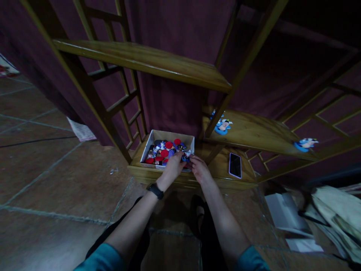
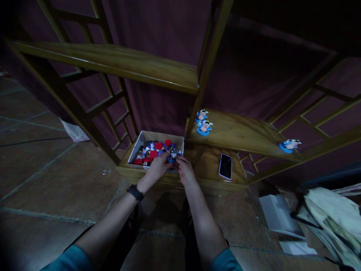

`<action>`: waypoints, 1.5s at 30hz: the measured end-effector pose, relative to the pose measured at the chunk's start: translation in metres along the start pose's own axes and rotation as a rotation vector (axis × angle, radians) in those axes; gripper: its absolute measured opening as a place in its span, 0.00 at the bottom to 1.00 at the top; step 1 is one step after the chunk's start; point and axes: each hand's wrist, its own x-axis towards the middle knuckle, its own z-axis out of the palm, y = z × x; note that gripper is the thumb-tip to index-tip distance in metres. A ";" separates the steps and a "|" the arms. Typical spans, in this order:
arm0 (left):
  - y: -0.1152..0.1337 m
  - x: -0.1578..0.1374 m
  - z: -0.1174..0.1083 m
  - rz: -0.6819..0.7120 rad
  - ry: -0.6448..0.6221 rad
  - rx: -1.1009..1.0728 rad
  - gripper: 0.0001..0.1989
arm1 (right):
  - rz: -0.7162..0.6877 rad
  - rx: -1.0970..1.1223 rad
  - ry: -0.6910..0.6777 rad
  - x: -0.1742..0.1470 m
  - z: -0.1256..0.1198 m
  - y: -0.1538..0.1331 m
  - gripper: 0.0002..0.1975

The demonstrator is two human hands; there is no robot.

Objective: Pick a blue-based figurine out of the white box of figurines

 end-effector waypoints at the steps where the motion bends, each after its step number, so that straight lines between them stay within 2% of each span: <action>1: -0.002 0.002 0.001 -0.031 0.005 -0.073 0.14 | -0.017 -0.018 0.014 -0.001 0.001 -0.001 0.08; 6: -0.012 0.008 0.010 -0.132 0.058 -0.414 0.11 | -0.049 -0.082 0.062 -0.002 0.004 -0.002 0.12; 12: -0.021 0.011 0.019 -0.207 0.084 -0.653 0.13 | -0.059 -0.073 0.065 -0.002 0.003 -0.002 0.13; 16: -0.017 0.010 0.017 -0.263 0.067 -0.831 0.14 | -0.064 -0.074 0.064 -0.003 0.003 -0.004 0.13; 22: -0.005 0.003 0.006 -0.404 0.053 -1.060 0.10 | -0.080 -0.128 0.057 -0.005 0.005 -0.006 0.13; 27: -0.004 0.004 0.002 -0.478 0.084 -1.135 0.10 | -0.108 -0.170 0.043 -0.007 0.006 -0.006 0.12; 36: -0.008 0.005 0.002 -0.501 0.073 -1.137 0.10 | -0.141 -0.220 0.007 -0.007 0.005 -0.005 0.12; 45: -0.010 0.004 0.000 -0.602 0.028 -1.268 0.08 | -0.137 -0.237 0.042 -0.006 0.005 -0.005 0.11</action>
